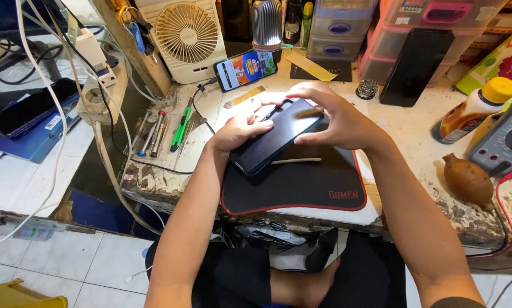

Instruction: Assembling a mobile phone by cleaning the frame with a brush and fitting the screen and back cover.

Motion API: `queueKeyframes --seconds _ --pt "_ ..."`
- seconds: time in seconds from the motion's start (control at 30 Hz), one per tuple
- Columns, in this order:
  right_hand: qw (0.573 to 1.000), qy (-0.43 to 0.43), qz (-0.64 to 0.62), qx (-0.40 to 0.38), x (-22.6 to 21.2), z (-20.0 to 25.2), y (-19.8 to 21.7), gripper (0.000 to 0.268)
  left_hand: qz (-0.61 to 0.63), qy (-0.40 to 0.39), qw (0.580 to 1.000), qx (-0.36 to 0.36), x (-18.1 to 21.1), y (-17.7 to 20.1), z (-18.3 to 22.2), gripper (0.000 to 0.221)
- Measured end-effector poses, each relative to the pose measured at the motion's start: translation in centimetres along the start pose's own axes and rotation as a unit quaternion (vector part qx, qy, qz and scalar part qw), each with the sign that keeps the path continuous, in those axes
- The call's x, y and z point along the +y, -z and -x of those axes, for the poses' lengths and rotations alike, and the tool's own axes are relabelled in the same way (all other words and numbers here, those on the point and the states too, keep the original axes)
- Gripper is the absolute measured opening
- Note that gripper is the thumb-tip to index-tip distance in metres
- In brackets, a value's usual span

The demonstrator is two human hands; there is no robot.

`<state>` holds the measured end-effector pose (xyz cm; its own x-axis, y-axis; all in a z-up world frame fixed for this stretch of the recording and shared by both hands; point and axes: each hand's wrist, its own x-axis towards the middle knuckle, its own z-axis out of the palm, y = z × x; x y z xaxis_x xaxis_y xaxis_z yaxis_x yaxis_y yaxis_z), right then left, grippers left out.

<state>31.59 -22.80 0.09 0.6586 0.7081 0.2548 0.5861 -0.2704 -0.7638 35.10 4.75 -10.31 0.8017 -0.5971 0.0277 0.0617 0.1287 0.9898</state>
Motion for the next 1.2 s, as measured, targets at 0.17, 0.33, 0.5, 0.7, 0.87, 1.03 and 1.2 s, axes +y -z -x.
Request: queueKeyframes --seconds 0.17,0.33,0.5,0.7,0.87,1.03,1.2 --pt "0.957 -0.108 -0.230 0.138 3.7 -0.8 -1.7 0.069 0.116 -0.074 0.981 0.139 2.1 -2.3 0.9 0.074" --pt "0.891 -0.199 -0.368 0.178 3.5 -1.8 -2.8 0.051 0.130 -0.080 0.977 0.150 0.5 -2.6 0.3 0.058" --pt "0.873 -0.246 -0.365 0.210 3.7 -1.6 -2.8 0.037 0.163 -0.058 0.980 0.099 -1.9 -0.7 0.0 0.059" --pt "0.893 -0.227 -0.315 0.230 4.9 -1.3 -3.0 0.023 0.186 -0.056 0.978 0.073 -3.8 0.7 -0.5 0.063" --pt "0.905 -0.205 -0.264 0.262 4.2 -1.5 -3.0 0.019 0.179 -0.051 0.981 0.062 -2.6 0.3 -0.1 0.065" --pt "0.911 -0.236 -0.263 0.214 2.0 -1.1 -2.2 0.024 0.162 -0.025 0.986 0.028 0.2 -2.0 1.3 0.060" --pt "0.942 -0.208 -0.156 0.213 1.4 -1.1 -2.5 0.020 0.133 0.023 0.990 -0.047 1.1 -3.8 2.0 0.057"
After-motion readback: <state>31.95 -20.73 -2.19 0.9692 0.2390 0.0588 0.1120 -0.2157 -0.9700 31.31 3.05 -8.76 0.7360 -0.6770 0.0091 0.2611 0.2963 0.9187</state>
